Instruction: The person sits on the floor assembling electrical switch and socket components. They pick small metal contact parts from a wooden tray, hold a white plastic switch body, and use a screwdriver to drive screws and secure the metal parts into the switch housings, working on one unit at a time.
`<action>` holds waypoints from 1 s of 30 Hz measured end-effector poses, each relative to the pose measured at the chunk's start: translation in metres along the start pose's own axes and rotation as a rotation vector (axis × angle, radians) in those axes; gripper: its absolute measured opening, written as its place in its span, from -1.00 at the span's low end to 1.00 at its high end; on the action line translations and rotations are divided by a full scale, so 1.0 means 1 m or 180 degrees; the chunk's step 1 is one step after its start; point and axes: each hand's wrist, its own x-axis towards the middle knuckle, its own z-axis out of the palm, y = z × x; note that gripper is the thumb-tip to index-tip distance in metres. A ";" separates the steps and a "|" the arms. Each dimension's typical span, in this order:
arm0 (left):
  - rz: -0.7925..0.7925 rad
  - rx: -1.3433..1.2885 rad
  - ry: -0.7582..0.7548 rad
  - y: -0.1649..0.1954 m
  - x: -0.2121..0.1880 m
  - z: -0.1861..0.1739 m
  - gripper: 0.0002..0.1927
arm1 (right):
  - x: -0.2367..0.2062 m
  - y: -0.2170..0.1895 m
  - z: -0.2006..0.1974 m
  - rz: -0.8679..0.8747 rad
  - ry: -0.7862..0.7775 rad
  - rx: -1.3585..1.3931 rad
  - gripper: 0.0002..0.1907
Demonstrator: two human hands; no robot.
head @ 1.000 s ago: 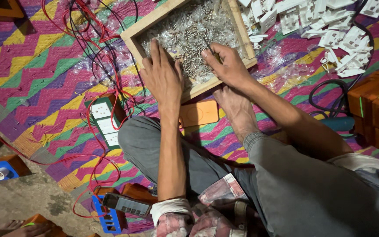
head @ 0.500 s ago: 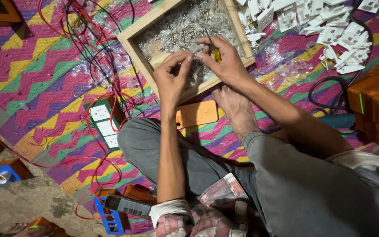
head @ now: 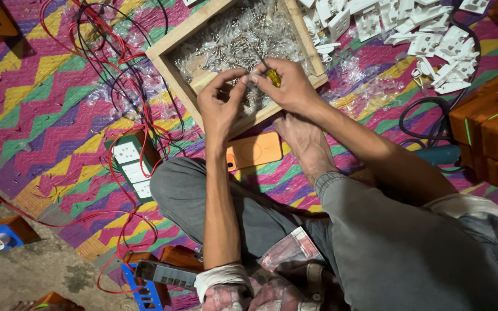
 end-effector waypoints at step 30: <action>0.0670 0.0645 0.0874 0.000 -0.001 0.011 -0.86 | 0.004 -0.022 -0.013 0.0098 -0.1042 0.0627 -0.65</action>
